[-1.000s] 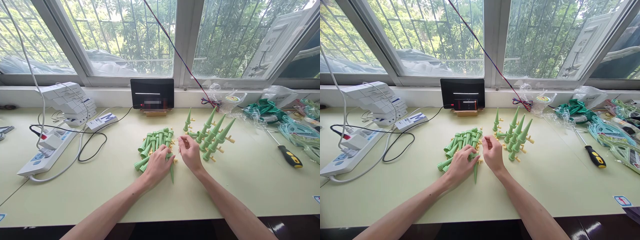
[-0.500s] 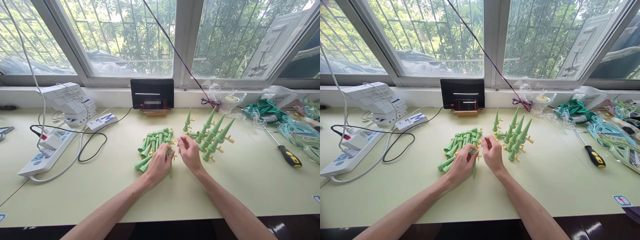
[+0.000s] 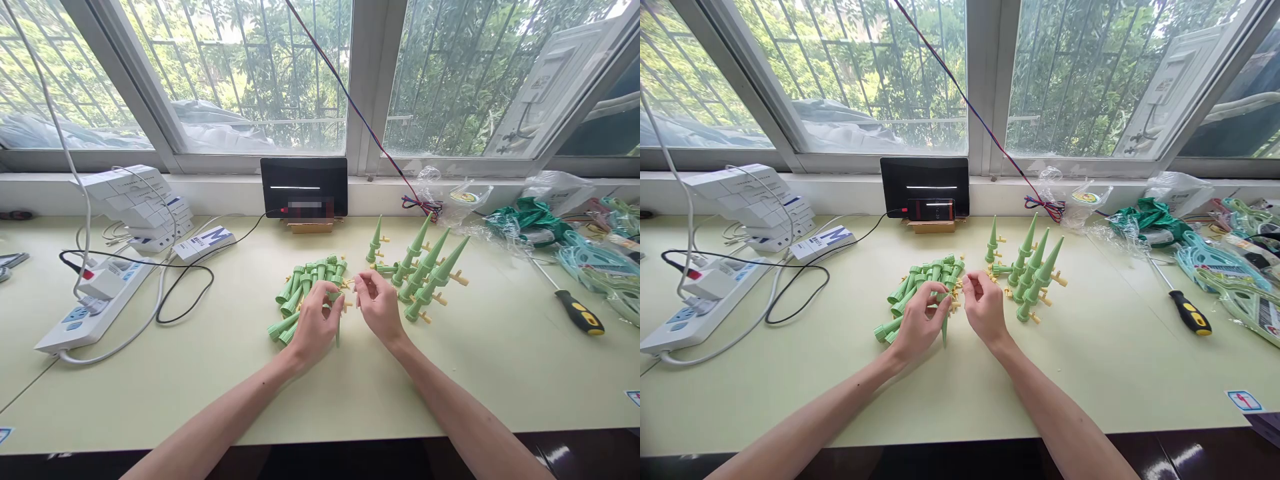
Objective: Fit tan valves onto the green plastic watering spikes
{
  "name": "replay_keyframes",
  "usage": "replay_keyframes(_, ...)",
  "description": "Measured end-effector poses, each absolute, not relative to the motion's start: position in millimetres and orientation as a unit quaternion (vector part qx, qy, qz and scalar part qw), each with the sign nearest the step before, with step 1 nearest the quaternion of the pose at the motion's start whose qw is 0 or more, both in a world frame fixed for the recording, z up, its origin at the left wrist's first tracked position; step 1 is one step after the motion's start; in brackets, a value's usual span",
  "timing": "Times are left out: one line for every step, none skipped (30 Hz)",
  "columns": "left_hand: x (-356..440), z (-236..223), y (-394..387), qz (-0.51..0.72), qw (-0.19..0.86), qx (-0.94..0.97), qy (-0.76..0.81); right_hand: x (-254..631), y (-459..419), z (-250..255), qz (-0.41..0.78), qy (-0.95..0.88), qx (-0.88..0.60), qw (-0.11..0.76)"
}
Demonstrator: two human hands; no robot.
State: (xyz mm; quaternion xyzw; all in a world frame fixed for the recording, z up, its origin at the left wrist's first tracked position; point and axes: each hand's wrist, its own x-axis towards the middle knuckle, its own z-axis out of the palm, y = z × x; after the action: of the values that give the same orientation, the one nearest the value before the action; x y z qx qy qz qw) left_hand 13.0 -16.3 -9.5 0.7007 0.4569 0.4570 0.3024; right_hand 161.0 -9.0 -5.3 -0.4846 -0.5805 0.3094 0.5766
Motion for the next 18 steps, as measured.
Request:
replay_keyframes(12.8, -8.9, -16.0, 0.465, 0.311, 0.692, 0.456, 160.9, -9.2, -4.7, 0.308, -0.581, -0.484, 0.577)
replay_keyframes(12.7, -8.3, -15.8, 0.472, 0.320, 0.683, 0.457, 160.7, -9.5, -4.1, 0.307, -0.581, -0.484, 0.578)
replay_keyframes(12.5, -7.6, -15.8, 0.479, 0.328, 0.673, 0.459, 160.7, -9.8, -3.5, 0.307, -0.582, -0.483, 0.577)
replay_keyframes(12.2, -7.0, -15.7, 0.486, 0.334, 0.662, 0.463, 160.6, -10.1, -3.1, 0.306, -0.584, -0.482, 0.577)
replay_keyframes(12.0, -6.3, -15.6, 0.492, 0.340, 0.652, 0.467, 160.7, -10.4, -2.9, 0.306, -0.585, -0.481, 0.577)
replay_keyframes(11.8, -5.7, -15.4, 0.497, 0.349, 0.640, 0.471, 160.7, -10.7, -2.9, 0.307, -0.586, -0.480, 0.576)
replay_keyframes(11.5, -5.1, -15.0, 0.501, 0.361, 0.629, 0.473, 160.8, -10.8, -3.2, 0.307, -0.586, -0.480, 0.576)
replay_keyframes(11.3, -4.7, -14.4, 0.505, 0.374, 0.617, 0.474, 160.9, -10.9, -3.6, 0.306, -0.586, -0.480, 0.576)
replay_keyframes(11.0, -4.5, -13.7, 0.508, 0.388, 0.606, 0.473, 161.0, -10.9, -4.1, 0.306, -0.586, -0.480, 0.577)
replay_keyframes(10.8, -4.4, -12.7, 0.513, 0.399, 0.596, 0.472, 161.0, -10.9, -4.5, 0.305, -0.586, -0.480, 0.577)
replay_keyframes(10.5, -4.4, -11.8, 0.517, 0.409, 0.585, 0.472, 161.0, -10.8, -4.9, 0.305, -0.586, -0.480, 0.577)
replay_keyframes(10.2, -4.6, -10.8, 0.522, 0.417, 0.575, 0.473, 160.9, -10.7, -5.1, 0.306, -0.586, -0.480, 0.577)
replay_keyframes(9.9, -4.7, -10.0, 0.526, 0.423, 0.565, 0.474, 160.8, -10.6, -5.0, 0.306, -0.587, -0.479, 0.576)
replay_keyframes(9.7, -4.7, -9.3, 0.529, 0.430, 0.556, 0.475, 160.6, -10.5, -4.8, 0.308, -0.587, -0.479, 0.575)
replay_keyframes(9.5, -4.5, -8.8, 0.531, 0.437, 0.548, 0.476, 160.4, -10.5, -4.5, 0.309, -0.589, -0.478, 0.574)
replay_keyframes(9.4, -4.2, -8.4, 0.533, 0.442, 0.542, 0.477, 160.1, -10.4, -4.0, 0.310, -0.590, -0.477, 0.573)
replay_keyframes(9.4, -3.7, -8.3, 0.535, 0.445, 0.536, 0.477, 160.0, -10.4, -3.6, 0.312, -0.592, -0.476, 0.571)
replay_keyframes(9.5, -3.1, -8.4, 0.538, 0.447, 0.532, 0.478, 159.8, -10.3, -3.2, 0.313, -0.594, -0.475, 0.570)
